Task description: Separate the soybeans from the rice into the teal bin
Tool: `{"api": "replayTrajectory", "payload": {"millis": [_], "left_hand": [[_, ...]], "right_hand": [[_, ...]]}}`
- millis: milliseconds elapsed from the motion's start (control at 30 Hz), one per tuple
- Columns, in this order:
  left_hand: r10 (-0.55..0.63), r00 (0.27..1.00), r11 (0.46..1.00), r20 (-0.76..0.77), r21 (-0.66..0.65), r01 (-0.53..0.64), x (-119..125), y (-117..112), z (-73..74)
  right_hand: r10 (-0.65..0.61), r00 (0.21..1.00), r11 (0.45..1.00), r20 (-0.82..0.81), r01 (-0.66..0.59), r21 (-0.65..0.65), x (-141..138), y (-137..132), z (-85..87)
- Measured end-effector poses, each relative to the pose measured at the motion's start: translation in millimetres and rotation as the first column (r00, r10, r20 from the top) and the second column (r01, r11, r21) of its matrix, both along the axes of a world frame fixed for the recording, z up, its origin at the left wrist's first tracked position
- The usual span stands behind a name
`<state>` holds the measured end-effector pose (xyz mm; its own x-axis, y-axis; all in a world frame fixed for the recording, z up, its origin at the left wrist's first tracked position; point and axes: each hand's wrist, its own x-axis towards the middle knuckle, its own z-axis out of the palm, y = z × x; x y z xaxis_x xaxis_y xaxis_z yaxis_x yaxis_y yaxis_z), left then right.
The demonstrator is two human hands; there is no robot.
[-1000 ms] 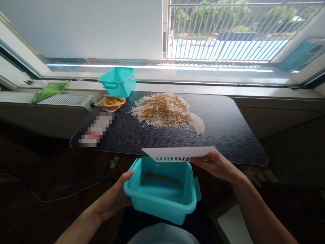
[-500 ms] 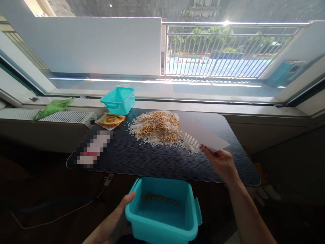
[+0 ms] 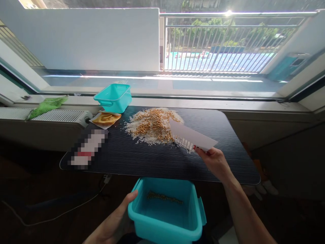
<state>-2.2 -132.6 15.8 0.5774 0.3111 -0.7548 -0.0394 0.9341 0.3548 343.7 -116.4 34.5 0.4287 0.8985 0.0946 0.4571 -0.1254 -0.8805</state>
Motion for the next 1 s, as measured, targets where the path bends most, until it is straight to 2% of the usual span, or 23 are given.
{"api": "replayTrajectory", "payload": {"millis": [100, 233, 533, 733, 867, 933, 1000], "left_hand": [[-0.001, 1.0, 1.0, -0.016, 0.002, 0.001, 1.4, 0.2, 0.1], [-0.01, 1.0, 1.0, -0.029, -0.002, 0.01, 3.0, 0.1, 1.2], [-0.027, 0.999, 1.0, -0.032, 0.013, 0.027, 5.8, -0.4, 6.4], [-0.027, 0.999, 1.0, -0.024, 0.005, 0.027, 5.2, 0.0, 4.7], [-0.037, 0.999, 0.999, 0.019, 0.0, 0.037, 2.5, -0.6, -1.3], [-0.034, 0.999, 0.999, 0.018, 0.006, 0.034, 2.6, -0.7, -1.8], [-0.032, 0.999, 0.999, -0.001, 0.012, 0.032, 3.7, -0.6, 0.6]], "right_hand": [[0.054, 0.996, 0.999, -0.069, -0.053, 0.011, -0.7, -3.0, 3.0], [0.033, 0.994, 0.999, -0.106, -0.03, 0.028, -2.2, -7.9, 9.6], [0.071, 0.994, 0.997, -0.077, -0.073, -0.032, 3.8, -36.9, 11.0], [0.214, 0.969, 0.972, -0.119, -0.223, -0.067, -3.4, -62.4, 17.3], [0.399, 0.902, 0.899, -0.164, -0.42, -0.122, -8.3, -65.4, 23.4], [0.356, 0.924, 0.924, -0.14, -0.371, -0.095, -6.9, -58.0, 22.9], [0.215, 0.971, 0.975, -0.102, -0.219, -0.031, -3.9, -45.2, 19.7]]}}
